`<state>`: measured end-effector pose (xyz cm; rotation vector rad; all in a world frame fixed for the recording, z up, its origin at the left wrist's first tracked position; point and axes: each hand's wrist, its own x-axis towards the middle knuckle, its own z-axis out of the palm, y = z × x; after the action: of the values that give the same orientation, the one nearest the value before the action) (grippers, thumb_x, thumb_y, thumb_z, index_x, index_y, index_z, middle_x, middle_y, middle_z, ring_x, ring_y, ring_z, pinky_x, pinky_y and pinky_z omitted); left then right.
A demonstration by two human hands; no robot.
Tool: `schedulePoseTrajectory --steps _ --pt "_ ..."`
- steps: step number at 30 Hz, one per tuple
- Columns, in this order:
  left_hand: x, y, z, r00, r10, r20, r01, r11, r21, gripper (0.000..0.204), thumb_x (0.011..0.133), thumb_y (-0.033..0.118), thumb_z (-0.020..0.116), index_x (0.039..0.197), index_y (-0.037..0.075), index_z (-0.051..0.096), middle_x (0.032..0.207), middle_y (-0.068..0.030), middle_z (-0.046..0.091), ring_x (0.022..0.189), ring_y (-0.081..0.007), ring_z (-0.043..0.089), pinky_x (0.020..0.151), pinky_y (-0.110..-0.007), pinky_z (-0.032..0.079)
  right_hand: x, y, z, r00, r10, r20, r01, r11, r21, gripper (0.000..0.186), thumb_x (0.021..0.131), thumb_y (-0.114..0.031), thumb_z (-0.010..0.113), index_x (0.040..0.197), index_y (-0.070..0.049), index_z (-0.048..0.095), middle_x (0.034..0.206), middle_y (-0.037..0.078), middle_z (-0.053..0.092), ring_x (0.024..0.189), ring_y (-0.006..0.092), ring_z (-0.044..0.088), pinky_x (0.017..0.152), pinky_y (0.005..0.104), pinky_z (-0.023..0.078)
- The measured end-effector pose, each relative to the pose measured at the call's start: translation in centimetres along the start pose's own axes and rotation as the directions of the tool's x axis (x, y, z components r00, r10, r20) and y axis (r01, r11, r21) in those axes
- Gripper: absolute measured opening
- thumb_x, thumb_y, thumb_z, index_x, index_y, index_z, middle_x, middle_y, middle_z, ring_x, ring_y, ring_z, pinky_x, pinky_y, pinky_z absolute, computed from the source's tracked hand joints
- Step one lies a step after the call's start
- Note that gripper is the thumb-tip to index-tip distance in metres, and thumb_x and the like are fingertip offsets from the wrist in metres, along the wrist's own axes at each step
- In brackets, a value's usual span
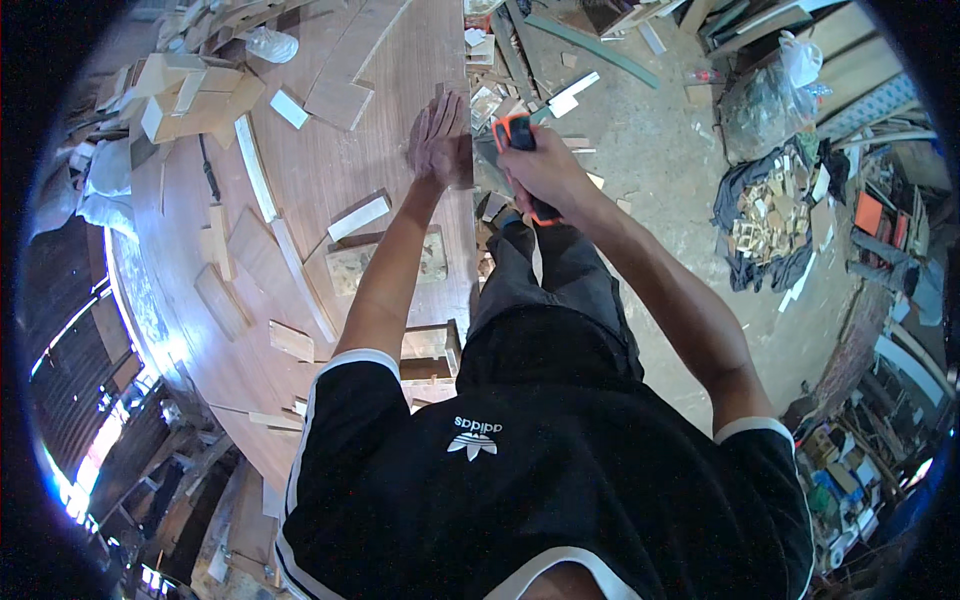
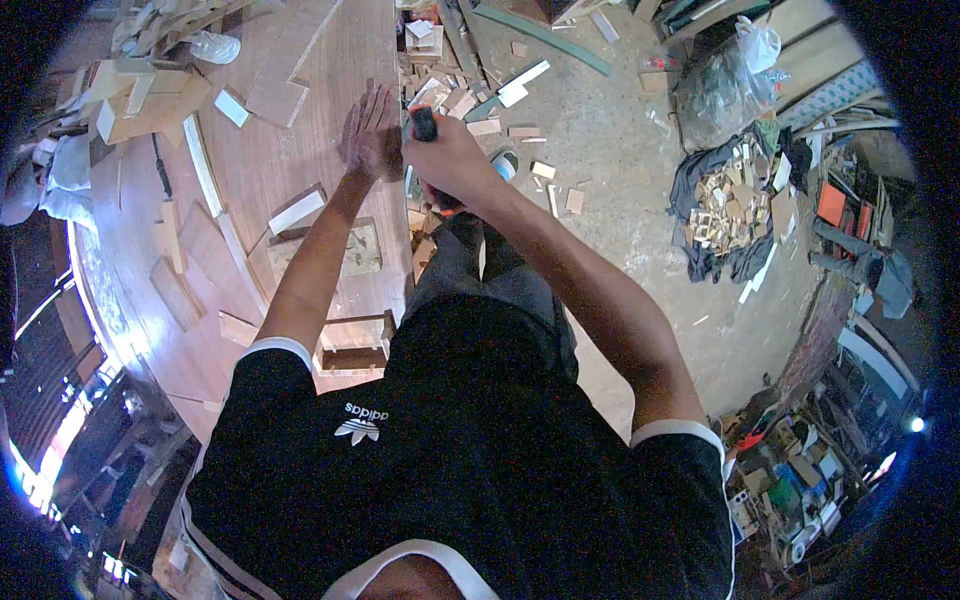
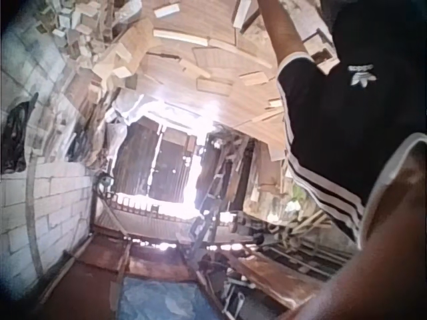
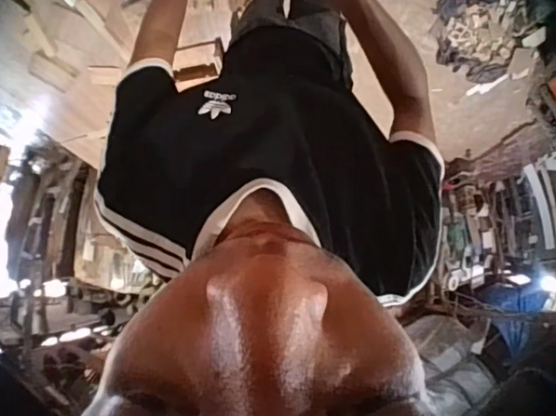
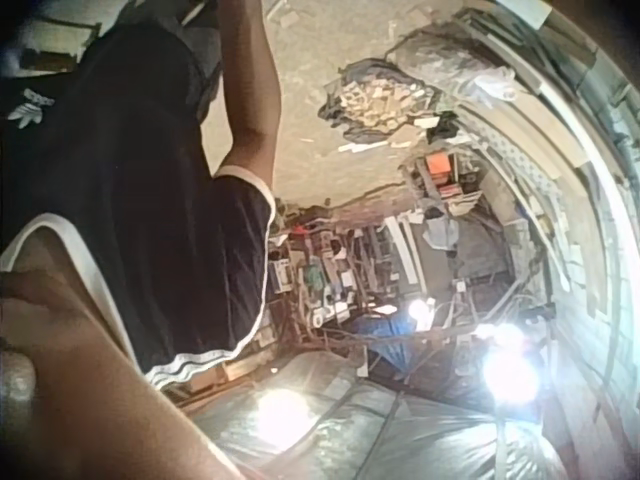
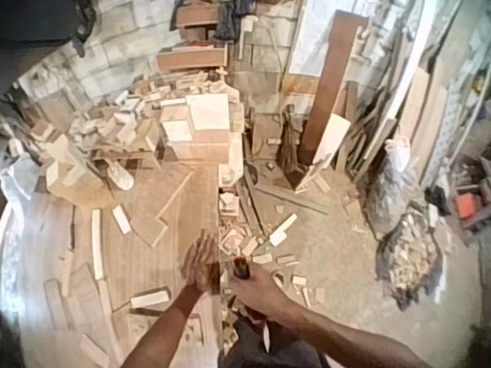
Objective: Sawing pieces of wood and assembling a small wooden frame or box on a workshop table.
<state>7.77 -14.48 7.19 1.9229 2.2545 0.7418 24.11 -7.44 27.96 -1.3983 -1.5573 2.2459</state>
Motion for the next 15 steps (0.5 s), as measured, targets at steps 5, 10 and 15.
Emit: schedulePoseTrajectory --steps 5,10,15 --pt "-0.1 0.7 -0.4 0.989 0.119 -0.084 -0.122 0.992 -0.023 0.057 0.084 0.026 0.047 0.138 0.009 0.037 0.146 -0.0095 0.030 0.138 -0.0232 0.022 0.110 -0.047 0.015 2.7 -1.9 2.4 0.999 0.042 0.017 -0.045 0.968 0.247 0.008 0.077 -0.004 0.051 0.072 -0.003 0.046 0.053 0.005 0.047 0.038 0.0151 0.045 0.037 0.0321 0.040" --pt "0.9 -0.1 0.4 0.510 -0.188 0.839 0.001 0.976 0.218 0.063 0.089 0.040 0.039 0.143 0.010 0.027 0.149 -0.0121 0.024 0.138 -0.0281 0.021 0.111 -0.046 0.013 3.0 -2.8 3.6 0.991 0.134 -0.007 -0.122 0.925 0.360 0.010 0.076 -0.004 0.053 0.069 -0.004 0.046 0.056 0.005 0.046 0.042 0.0141 0.046 0.038 0.0308 0.039" --pt "-0.1 -1.1 1.8 0.549 -0.249 0.798 0.074 0.965 0.251 0.063 0.089 0.040 0.038 0.142 0.008 0.028 0.149 -0.0104 0.024 0.137 -0.0256 0.022 0.110 -0.046 0.014 4.8 -1.2 3.9 0.979 0.191 -0.074 -0.152 0.920 0.362 0.010 0.076 -0.003 0.054 0.069 -0.004 0.046 0.060 0.004 0.046 0.045 0.0130 0.046 0.039 0.0295 0.040"
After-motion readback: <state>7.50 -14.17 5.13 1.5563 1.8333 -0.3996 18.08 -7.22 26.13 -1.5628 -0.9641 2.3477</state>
